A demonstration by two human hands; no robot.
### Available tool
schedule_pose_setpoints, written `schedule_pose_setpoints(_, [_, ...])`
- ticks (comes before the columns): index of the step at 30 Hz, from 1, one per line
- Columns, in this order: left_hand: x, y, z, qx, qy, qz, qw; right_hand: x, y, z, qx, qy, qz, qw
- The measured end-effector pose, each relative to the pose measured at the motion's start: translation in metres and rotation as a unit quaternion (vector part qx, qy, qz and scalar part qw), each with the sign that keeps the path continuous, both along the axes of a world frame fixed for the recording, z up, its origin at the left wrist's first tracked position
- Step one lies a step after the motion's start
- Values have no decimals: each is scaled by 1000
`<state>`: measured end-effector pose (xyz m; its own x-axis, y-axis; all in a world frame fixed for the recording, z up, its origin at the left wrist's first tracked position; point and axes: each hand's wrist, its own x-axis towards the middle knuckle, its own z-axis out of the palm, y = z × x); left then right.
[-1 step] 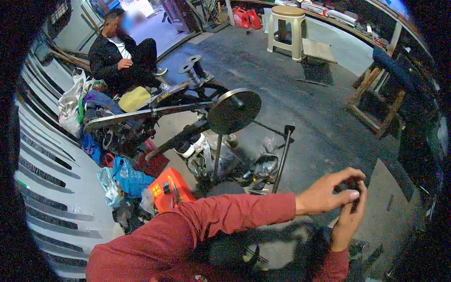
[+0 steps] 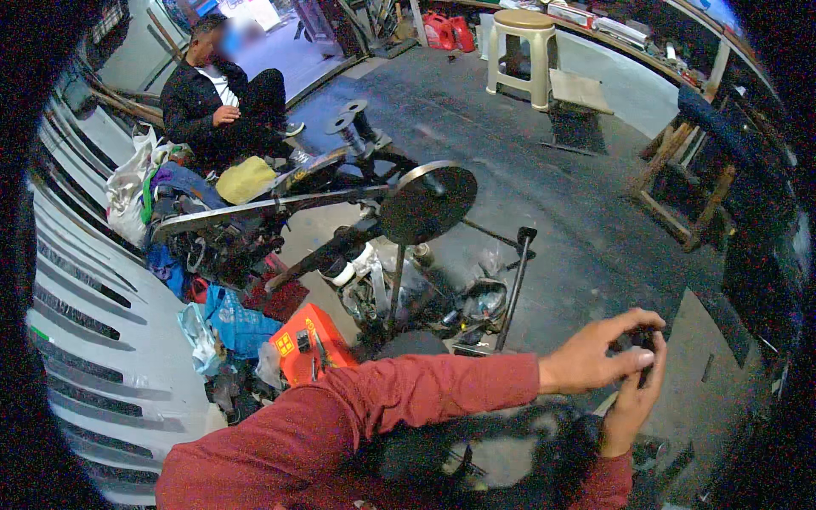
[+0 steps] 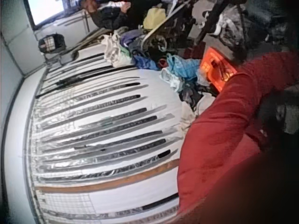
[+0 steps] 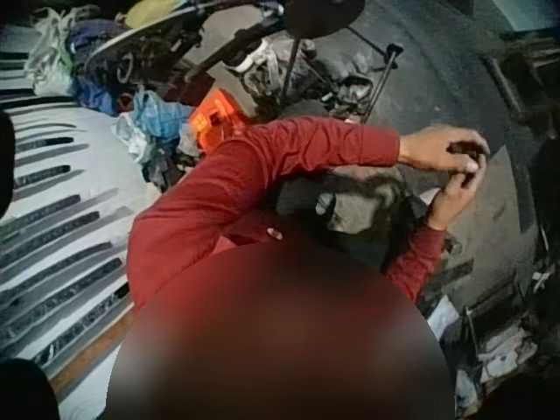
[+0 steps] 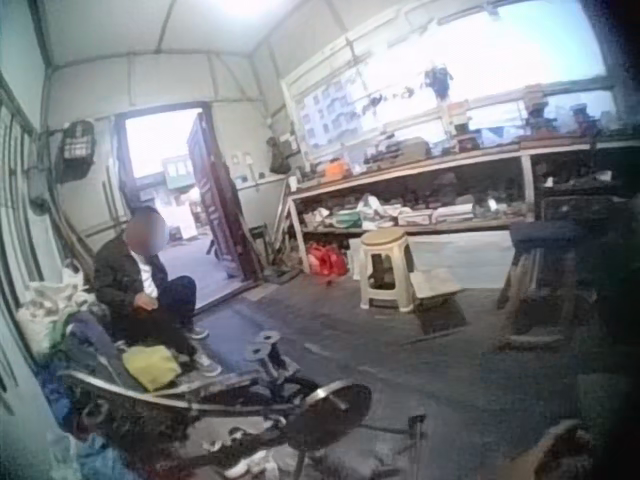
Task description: The person sits on the floor and hand-sews the sole of a gray sneaker using a needle and thread. They repeatedly push the needle through the sole, pull the thread tight, and trim the thread with scissors before setting the shoe aside.
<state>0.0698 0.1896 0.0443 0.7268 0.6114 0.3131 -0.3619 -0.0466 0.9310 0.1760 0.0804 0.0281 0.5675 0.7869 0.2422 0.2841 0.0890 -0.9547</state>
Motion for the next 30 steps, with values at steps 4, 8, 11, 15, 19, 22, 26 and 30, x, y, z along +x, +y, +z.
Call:
schedule_pose_setpoints(4, [-7,4,4,-11,22,16,1000,-12,17,-4,10,81,-10,997])
schedule_pose_setpoints(8, [-13,15,5,-16,-19,71,997,-20,44,1,-13,58,78,995])
schedule_pose_setpoints(11, [-17,23,2,-21,-19,83,996,-23,56,2,-32,54,138,988])
schedule_pose_setpoints(15, [-16,22,-4,-14,21,63,998,-27,53,-10,-51,18,97,994])
schedule_pose_setpoints(19, [-10,13,-12,-27,57,18,998,-24,40,-21,-52,19,72,996])
schedule_pose_setpoints(22, [-4,2,-17,-45,61,6,997,-22,26,-21,-78,27,70,994])
schedule_pose_setpoints(26, [-1,-6,-20,-31,33,15,999,-18,16,-20,-89,25,69,993])
schedule_pose_setpoints(30, [-6,-10,-20,-31,57,5,998,-14,14,-25,-71,6,74,995])
